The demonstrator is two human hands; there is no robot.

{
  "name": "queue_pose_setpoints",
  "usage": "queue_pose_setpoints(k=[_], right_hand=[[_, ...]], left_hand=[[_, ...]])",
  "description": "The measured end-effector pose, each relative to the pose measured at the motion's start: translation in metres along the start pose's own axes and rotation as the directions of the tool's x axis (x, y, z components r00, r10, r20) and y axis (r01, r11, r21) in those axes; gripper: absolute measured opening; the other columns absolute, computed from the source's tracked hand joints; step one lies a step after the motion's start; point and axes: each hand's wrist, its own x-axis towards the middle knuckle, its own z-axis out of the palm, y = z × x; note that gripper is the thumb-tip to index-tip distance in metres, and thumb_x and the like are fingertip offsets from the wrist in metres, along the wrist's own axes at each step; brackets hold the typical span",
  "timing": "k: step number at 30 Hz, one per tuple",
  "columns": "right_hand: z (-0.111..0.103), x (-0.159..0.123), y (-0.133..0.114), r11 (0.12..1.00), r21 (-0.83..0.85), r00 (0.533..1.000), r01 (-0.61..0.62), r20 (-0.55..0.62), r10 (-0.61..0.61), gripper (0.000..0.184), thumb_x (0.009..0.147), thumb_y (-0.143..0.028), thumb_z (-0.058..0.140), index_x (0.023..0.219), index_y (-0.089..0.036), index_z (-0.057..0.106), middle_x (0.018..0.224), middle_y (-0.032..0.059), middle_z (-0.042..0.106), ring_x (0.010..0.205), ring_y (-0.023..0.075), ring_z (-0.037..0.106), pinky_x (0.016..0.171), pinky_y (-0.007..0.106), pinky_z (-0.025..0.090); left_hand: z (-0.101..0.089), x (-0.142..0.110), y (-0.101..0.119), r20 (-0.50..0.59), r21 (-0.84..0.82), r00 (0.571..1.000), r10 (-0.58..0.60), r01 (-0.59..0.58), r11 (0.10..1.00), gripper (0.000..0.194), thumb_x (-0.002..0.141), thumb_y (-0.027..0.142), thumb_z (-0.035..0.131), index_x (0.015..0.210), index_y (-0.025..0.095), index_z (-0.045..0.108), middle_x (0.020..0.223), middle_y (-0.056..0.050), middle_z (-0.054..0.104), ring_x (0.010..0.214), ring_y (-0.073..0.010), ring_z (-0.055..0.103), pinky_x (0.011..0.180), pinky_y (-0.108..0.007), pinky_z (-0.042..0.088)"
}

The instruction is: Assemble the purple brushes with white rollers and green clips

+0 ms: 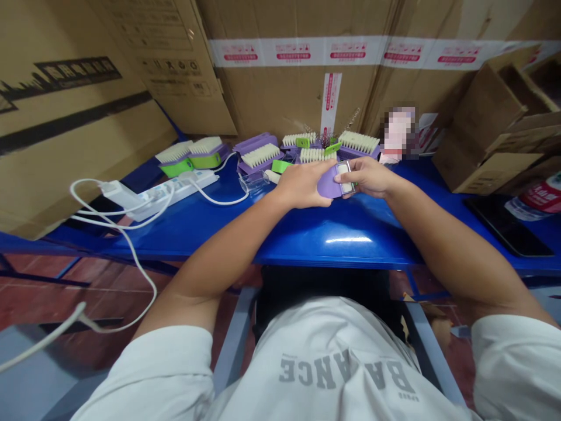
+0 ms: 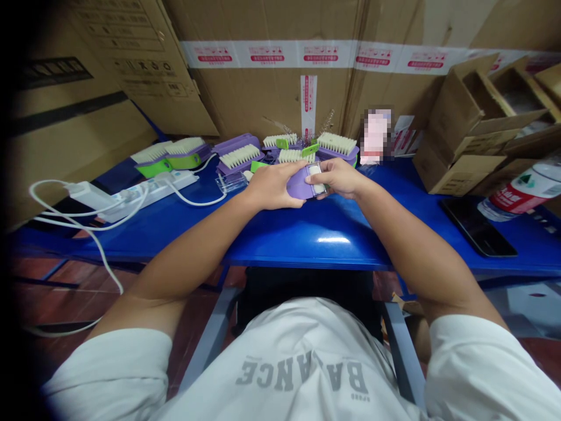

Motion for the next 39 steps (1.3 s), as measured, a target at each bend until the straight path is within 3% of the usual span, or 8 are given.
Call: queue_pose_setpoints(k=[19,23,28,32,34,35,38,39], right_hand=[[-0.001,0.004,0.005,1.0,0.002,1.0,-0.014,-0.003,0.014,0.048,0.057,-0.032,0.121,0.079,-0.018,0.08,0.075,0.0031,0.081,0.064,0.0162,0.075,0.05,0.025,0.067],[-0.003,0.007,0.007,1.0,0.009,1.0,0.005,0.003,-0.005,0.053,0.049,-0.034,0.122,0.079,-0.018,0.082,0.075,0.003,0.081,0.063,0.0156,0.075,0.049,0.024,0.067],[-0.008,0.013,0.016,0.998,-0.021,0.997,0.055,0.047,-0.054,0.057,0.046,-0.043,0.123,0.079,-0.02,0.083,0.077,0.004,0.082,0.065,0.0174,0.075,0.049,0.027,0.067],[-0.029,0.022,0.02,0.969,-0.105,0.974,0.224,0.035,-0.222,0.061,0.06,-0.066,0.115,0.09,-0.022,0.083,0.081,0.0051,0.081,0.069,0.0207,0.075,0.052,0.032,0.065],[-0.053,0.027,0.017,0.907,-0.12,0.9,0.404,-0.126,-0.418,0.067,0.074,-0.081,0.102,0.107,-0.025,0.083,0.1,0.0079,0.084,0.085,0.0252,0.08,0.063,0.037,0.069],[-0.067,0.029,0.015,0.855,-0.141,0.827,0.498,-0.219,-0.518,0.07,0.078,-0.086,0.095,0.116,-0.029,0.081,0.113,0.009,0.085,0.097,0.0278,0.082,0.073,0.041,0.071],[-0.099,0.032,0.008,0.632,-0.281,0.486,0.722,-0.443,-0.753,0.073,0.088,-0.094,0.078,0.136,-0.039,0.071,0.144,0.0115,0.078,0.135,0.0344,0.075,0.11,0.054,0.067],[-0.101,0.033,0.008,0.581,-0.337,0.407,0.741,-0.464,-0.787,0.079,0.093,-0.1,0.064,0.146,-0.041,0.067,0.157,0.0119,0.073,0.15,0.037,0.069,0.121,0.059,0.061]], left_hand=[[0.001,0.0,0.001,0.008,0.037,1.0,-0.005,0.004,0.999,0.101,0.085,0.038,0.095,0.177,0.031,0.057,0.174,-0.005,0.069,0.158,-0.0386,0.069,0.13,-0.048,0.058],[0.002,0.001,0.0,0.0,0.033,1.0,0.0,0.0,0.999,0.101,0.084,0.038,0.096,0.177,0.029,0.058,0.174,-0.006,0.069,0.157,-0.0393,0.07,0.128,-0.049,0.059],[0.002,0.001,0.0,-0.007,0.034,1.0,0.006,-0.005,0.999,0.1,0.084,0.039,0.094,0.176,0.032,0.058,0.174,-0.004,0.07,0.158,-0.0383,0.069,0.128,-0.049,0.059],[-0.002,0.0,0.003,-0.007,0.045,1.0,-0.021,0.022,0.999,0.104,0.084,0.039,0.094,0.179,0.033,0.054,0.176,-0.005,0.068,0.158,-0.0391,0.069,0.127,-0.05,0.06],[-0.004,-0.001,0.004,-0.006,0.058,0.999,-0.041,0.041,0.997,0.106,0.084,0.04,0.095,0.181,0.032,0.052,0.175,-0.006,0.068,0.156,-0.0407,0.07,0.125,-0.051,0.061],[-0.005,-0.001,0.005,-0.005,0.064,0.999,-0.048,0.048,0.997,0.106,0.085,0.042,0.095,0.181,0.032,0.052,0.175,-0.007,0.069,0.156,-0.0412,0.071,0.125,-0.051,0.061],[-0.005,-0.001,0.007,-0.011,0.079,0.999,-0.051,0.052,0.996,0.106,0.086,0.043,0.095,0.182,0.03,0.051,0.174,-0.008,0.069,0.155,-0.0414,0.071,0.125,-0.051,0.062],[-0.004,-0.002,0.008,-0.019,0.079,0.999,-0.043,0.045,0.996,0.107,0.086,0.043,0.095,0.182,0.029,0.051,0.174,-0.009,0.069,0.155,-0.0411,0.071,0.125,-0.05,0.061]])
